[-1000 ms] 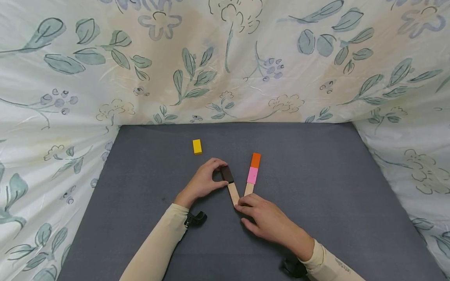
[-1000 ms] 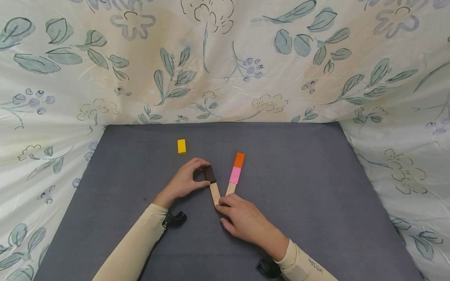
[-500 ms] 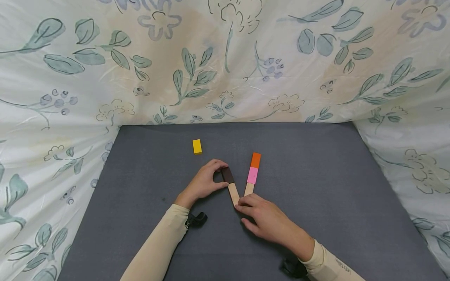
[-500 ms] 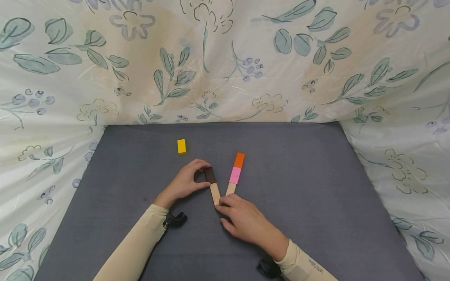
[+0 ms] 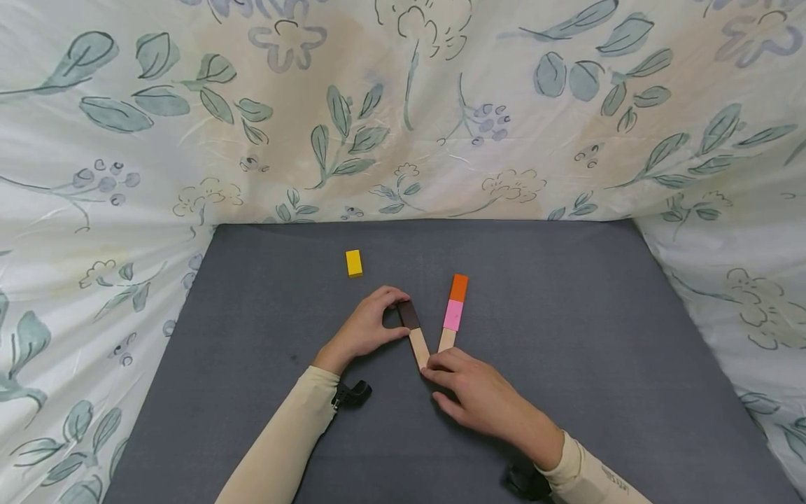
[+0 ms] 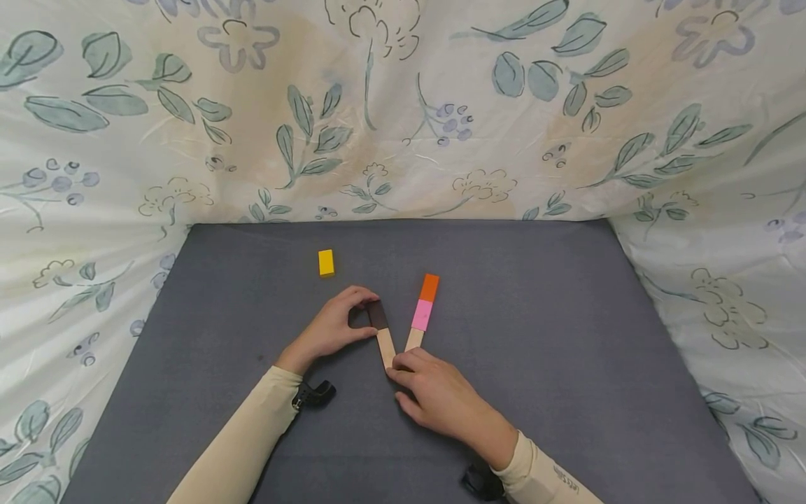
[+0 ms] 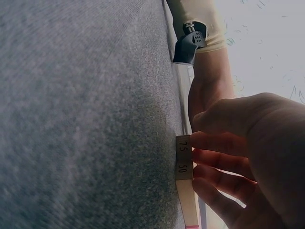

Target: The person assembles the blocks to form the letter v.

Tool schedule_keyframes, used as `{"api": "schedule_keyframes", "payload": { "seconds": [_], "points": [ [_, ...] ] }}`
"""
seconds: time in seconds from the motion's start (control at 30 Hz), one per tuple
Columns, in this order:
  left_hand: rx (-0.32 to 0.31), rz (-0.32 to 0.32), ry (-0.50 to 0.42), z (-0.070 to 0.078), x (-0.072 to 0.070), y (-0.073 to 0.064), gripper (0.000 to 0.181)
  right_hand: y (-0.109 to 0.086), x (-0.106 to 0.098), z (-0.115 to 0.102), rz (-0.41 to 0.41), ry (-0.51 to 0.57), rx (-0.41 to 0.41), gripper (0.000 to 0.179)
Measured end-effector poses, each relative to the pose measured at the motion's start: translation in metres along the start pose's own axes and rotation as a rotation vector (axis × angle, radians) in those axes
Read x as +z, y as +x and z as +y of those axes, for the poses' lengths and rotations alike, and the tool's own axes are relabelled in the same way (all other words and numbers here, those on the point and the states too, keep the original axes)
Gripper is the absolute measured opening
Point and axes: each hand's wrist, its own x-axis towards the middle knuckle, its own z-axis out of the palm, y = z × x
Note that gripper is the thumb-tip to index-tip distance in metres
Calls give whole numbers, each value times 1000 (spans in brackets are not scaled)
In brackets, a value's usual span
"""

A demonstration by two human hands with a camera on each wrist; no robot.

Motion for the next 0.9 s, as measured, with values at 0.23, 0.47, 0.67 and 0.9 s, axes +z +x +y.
{"api": "schedule_keyframes", "payload": {
  "seconds": [0.23, 0.47, 0.67, 0.9],
  "points": [
    [0, -7, 8, 0, -1, 1, 56, 0, 0, 0, 2, 0, 2, 36],
    [13, 0, 7, -2, 0, 0, 52, 1, -1, -1, 4, -1, 5, 35],
    [5, 11, 5, -1, -1, 0, 54, 0, -1, 0, -7, 2, 10, 36],
    [14, 17, -8, -1, -1, 0, 55, 0, -1, -1, -14, 6, 15, 35]
  ]
}}
